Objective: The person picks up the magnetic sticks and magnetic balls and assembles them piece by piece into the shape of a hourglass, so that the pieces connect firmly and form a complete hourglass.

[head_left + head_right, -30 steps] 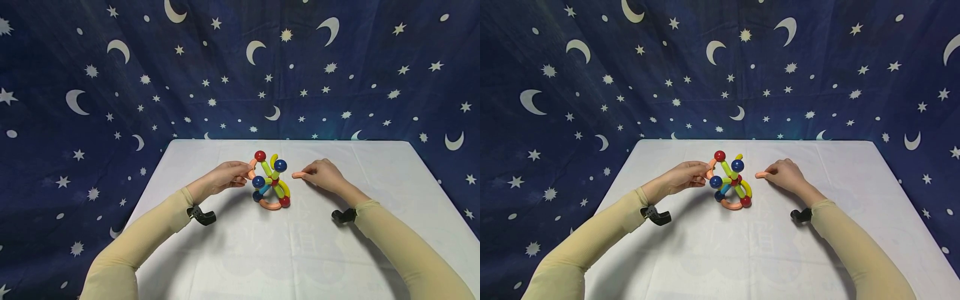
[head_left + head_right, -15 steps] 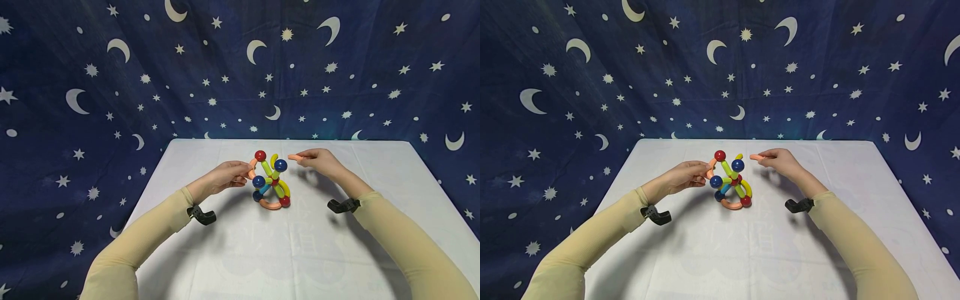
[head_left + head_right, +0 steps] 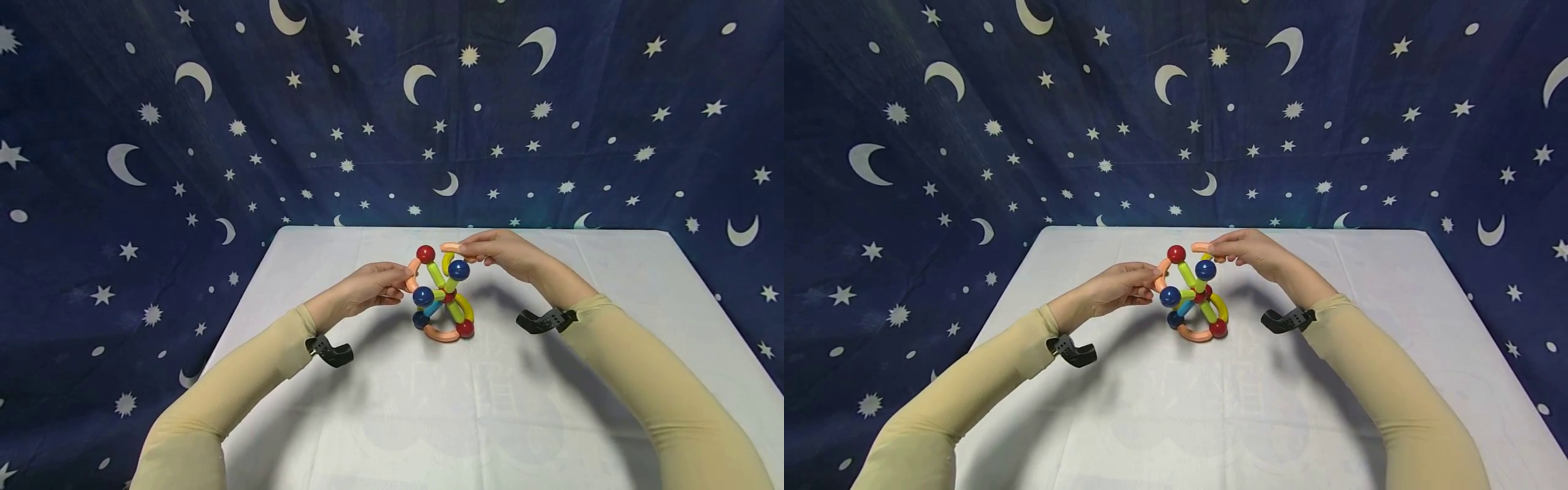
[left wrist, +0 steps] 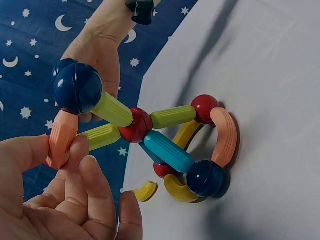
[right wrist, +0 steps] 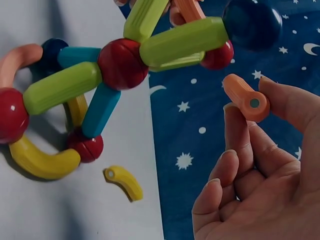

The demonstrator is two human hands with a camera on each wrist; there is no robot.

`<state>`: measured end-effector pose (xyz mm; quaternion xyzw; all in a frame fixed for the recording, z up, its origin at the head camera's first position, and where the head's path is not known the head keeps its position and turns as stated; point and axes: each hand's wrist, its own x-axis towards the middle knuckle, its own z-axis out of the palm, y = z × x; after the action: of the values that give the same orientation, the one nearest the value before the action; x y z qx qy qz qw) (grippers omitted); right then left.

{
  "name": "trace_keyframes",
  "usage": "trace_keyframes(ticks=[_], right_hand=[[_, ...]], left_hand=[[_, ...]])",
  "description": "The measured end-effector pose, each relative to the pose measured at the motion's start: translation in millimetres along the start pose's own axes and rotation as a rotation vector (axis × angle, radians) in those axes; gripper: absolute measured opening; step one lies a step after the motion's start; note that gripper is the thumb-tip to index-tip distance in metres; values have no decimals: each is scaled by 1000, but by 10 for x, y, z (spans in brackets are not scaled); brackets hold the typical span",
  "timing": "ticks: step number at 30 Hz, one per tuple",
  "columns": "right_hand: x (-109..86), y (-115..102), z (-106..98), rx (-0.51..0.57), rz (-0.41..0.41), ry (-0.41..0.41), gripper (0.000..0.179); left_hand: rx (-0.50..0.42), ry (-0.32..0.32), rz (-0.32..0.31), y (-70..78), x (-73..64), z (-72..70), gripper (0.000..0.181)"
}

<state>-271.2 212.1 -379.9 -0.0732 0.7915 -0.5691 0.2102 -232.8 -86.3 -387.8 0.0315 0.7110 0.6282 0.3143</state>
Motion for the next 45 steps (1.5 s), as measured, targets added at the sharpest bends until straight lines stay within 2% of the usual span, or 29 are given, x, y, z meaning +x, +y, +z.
trace_keyframes(ticks=[15,24,35,45], right_hand=[[71,8,71,49,-9,-46,48],[29,-11,24,117,2,-56,34],[-16,-32,42,145,15,-81,43],[-9,-16,77,157,10,-81,46]], left_hand=[[-7,9,-13,4,7,3,33],[-7,1,-14,14,10,29,32],[-14,0,-3,0,5,23,31],[-16,18,-29,3,9,33,36]])
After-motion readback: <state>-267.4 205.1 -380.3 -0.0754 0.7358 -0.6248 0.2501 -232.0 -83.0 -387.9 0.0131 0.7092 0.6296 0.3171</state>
